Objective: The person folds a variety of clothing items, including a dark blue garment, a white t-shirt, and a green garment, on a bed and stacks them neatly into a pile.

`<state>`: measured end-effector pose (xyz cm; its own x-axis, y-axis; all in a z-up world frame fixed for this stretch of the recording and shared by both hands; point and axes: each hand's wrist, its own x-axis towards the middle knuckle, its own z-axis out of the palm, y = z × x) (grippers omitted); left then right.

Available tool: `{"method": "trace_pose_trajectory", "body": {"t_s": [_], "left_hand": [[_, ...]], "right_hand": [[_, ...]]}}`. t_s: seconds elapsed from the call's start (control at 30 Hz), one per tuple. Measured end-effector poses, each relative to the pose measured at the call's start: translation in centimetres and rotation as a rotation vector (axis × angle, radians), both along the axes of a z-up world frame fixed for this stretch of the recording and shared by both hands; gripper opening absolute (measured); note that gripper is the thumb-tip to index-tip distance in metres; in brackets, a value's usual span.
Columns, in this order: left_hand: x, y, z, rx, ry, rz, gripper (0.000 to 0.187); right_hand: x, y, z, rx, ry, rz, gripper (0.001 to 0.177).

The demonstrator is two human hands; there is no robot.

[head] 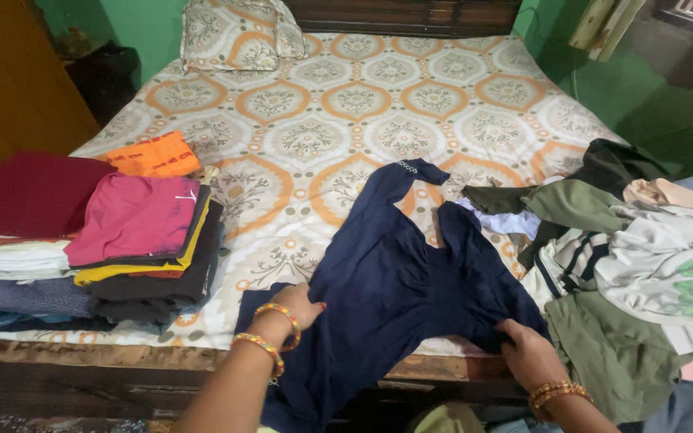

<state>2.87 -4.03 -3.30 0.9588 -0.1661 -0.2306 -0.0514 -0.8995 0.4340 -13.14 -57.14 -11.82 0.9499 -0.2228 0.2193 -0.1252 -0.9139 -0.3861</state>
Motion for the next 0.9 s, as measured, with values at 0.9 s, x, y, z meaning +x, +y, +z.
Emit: {"method": "trace_pose_trajectory", "body": {"t_s": [0.9], "left_hand": [[-4.4, 4.4, -4.3, -0.13, 0.123, 0.457, 0.094]], "right_hand": [[0.6, -0.1, -0.6, -0.037, 0.118, 0.086, 0.05]]}}
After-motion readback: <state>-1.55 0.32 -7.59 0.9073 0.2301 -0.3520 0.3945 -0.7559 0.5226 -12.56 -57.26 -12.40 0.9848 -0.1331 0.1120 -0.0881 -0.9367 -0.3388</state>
